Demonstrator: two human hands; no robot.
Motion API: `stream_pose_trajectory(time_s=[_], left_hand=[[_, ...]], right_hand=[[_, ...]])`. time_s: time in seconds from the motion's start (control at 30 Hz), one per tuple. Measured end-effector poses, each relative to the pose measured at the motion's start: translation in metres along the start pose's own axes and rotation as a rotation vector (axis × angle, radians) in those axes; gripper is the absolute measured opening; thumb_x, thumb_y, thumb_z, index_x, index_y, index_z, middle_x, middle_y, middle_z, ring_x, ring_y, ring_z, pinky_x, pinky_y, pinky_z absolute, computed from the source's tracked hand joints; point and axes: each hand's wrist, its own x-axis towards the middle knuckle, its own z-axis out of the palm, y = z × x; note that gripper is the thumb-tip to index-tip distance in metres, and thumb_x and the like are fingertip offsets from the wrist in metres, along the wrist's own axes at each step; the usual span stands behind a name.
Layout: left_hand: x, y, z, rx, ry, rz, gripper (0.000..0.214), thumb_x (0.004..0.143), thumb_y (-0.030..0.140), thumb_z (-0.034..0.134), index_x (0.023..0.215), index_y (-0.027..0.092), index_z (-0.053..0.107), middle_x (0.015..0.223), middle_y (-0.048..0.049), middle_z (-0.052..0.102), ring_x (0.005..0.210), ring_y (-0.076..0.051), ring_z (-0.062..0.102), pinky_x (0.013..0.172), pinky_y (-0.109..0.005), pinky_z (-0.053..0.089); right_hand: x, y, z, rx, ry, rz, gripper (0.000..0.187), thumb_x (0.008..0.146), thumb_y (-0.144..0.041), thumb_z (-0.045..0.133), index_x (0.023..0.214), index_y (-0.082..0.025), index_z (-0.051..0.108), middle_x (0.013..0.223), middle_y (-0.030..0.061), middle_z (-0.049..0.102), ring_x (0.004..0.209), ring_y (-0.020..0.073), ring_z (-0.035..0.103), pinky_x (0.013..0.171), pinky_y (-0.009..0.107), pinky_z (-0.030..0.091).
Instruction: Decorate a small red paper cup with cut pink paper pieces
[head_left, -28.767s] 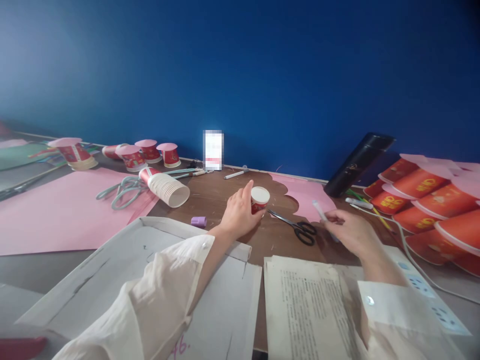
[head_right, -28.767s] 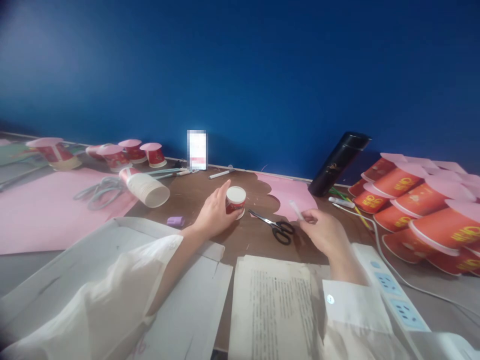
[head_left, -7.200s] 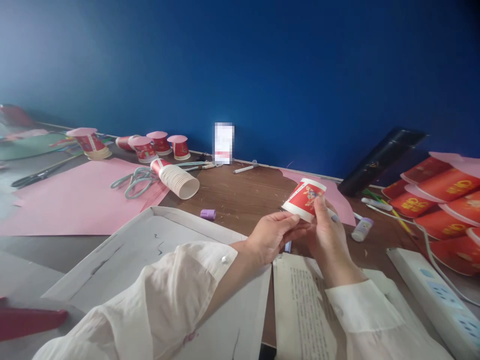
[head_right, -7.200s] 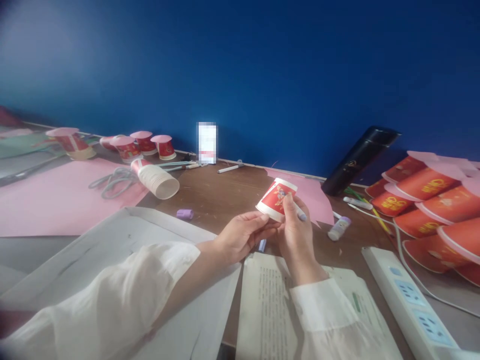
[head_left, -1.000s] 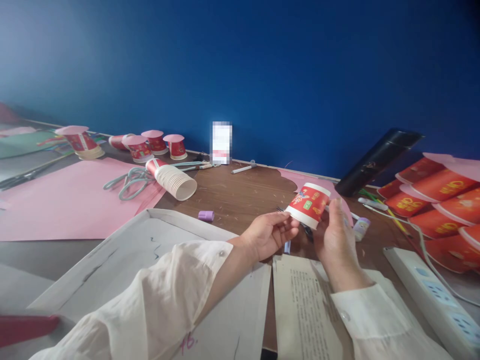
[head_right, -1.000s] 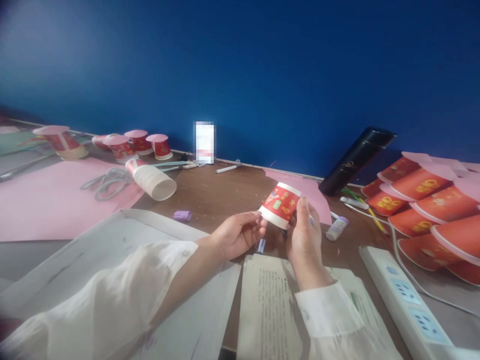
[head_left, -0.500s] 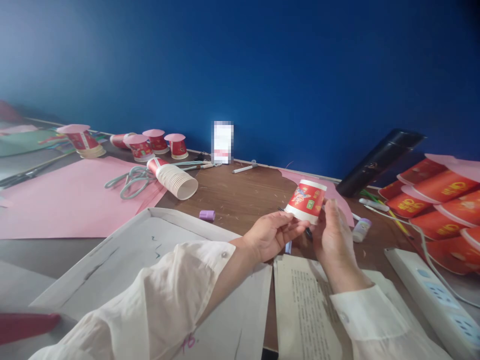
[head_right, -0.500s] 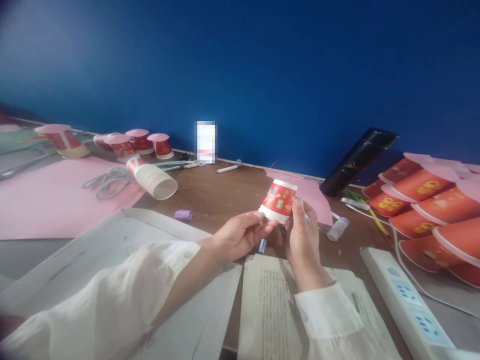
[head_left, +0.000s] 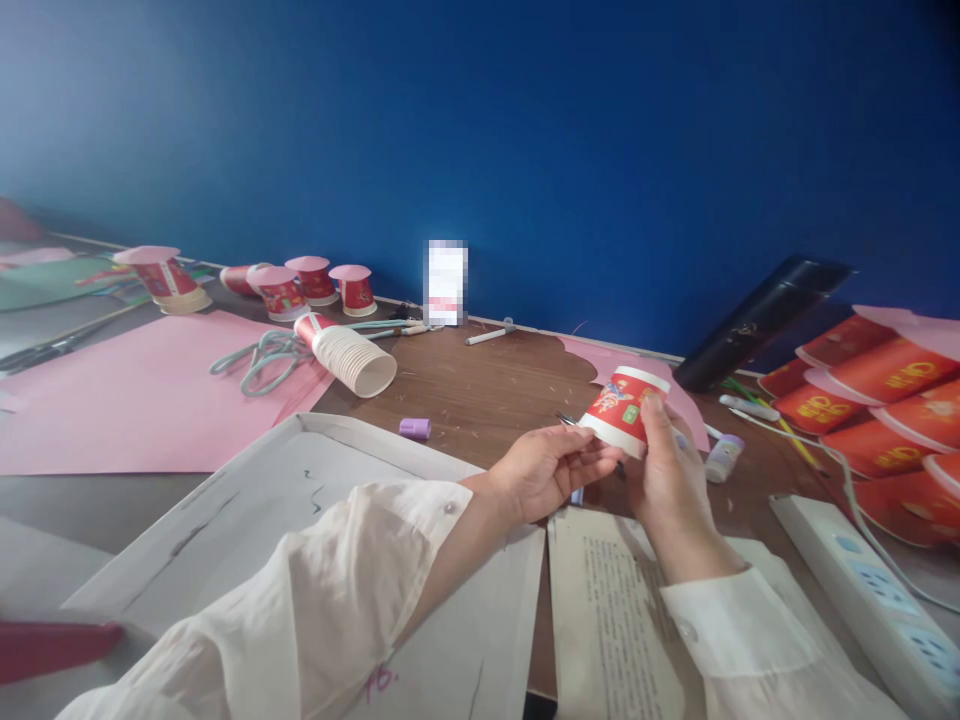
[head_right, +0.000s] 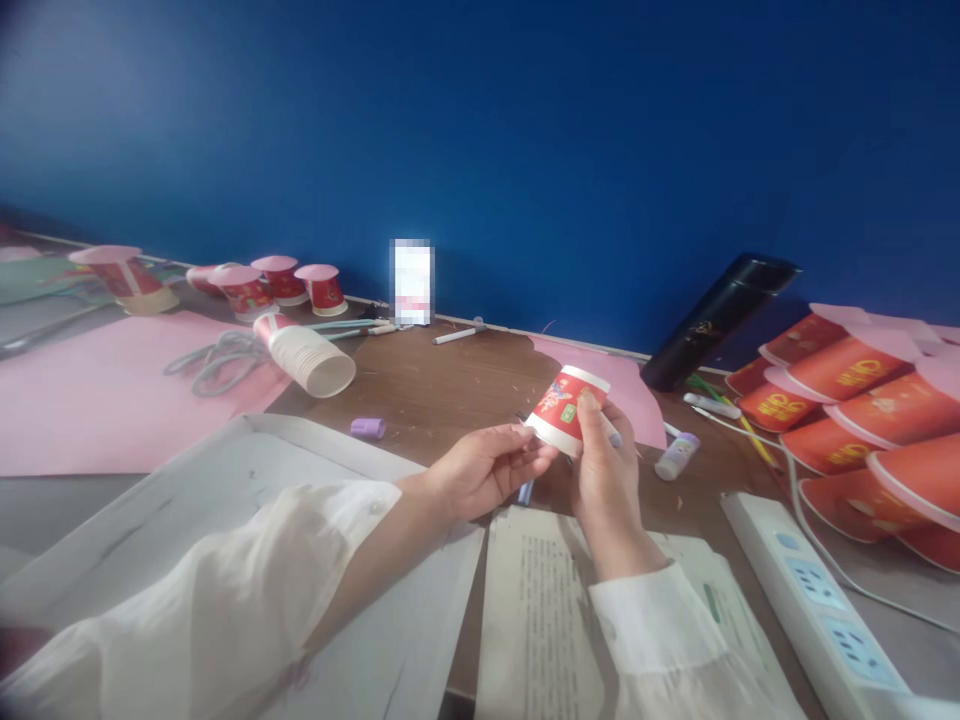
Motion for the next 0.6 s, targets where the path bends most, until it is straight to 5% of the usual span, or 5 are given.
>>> stream_pose_trajectory(time_s=[0.3, 0.47, 0.6], left_hand=[[0.002, -0.006, 0.0, 0.03, 0.032, 0.071, 0.016, 0.092, 0.005, 0.057, 0.087, 0.005, 0.071, 0.079, -0.0095, 0.072, 0.073, -0.01, 0.069, 0.086, -0.022, 0.055], [0.006, -0.001, -0.002, -0.043, 0.11, 0.18, 0.017, 0.093, 0.008, 0.058, 0.08, 0.008, 0.069, 0.083, -0.0093, 0.072, 0.075, -0.009, 0.068, 0.085, -0.02, 0.053], [0.009, -0.002, -0.004, -0.06, 0.13, 0.234, 0.017, 0.092, 0.007, 0.059, 0.079, 0.007, 0.07, 0.084, -0.0104, 0.072, 0.079, -0.011, 0.069, 0.09, -0.023, 0.053]], right_hand=[[0.009, 0.008, -0.007, -0.072, 0.026, -0.077, 0.052, 0.082, -0.061, 0.07, 0.113, -0.02, 0.059, 0.09, 0.0022, 0.072, 0.073, 0.0167, 0.069, 0.062, 0.03, 0.054], [0.005, -0.002, -0.011, -0.283, 0.133, -0.542, 0.038, 0.089, -0.044, 0.068, 0.118, -0.021, 0.057, 0.091, 0.0017, 0.072, 0.079, 0.0166, 0.07, 0.074, 0.034, 0.057], [-0.011, -0.007, -0.01, -0.433, -0.087, -0.79, 0.022, 0.099, -0.034, 0.056, 0.114, -0.019, 0.063, 0.079, 0.0011, 0.067, 0.064, 0.0141, 0.064, 0.065, 0.032, 0.055]])
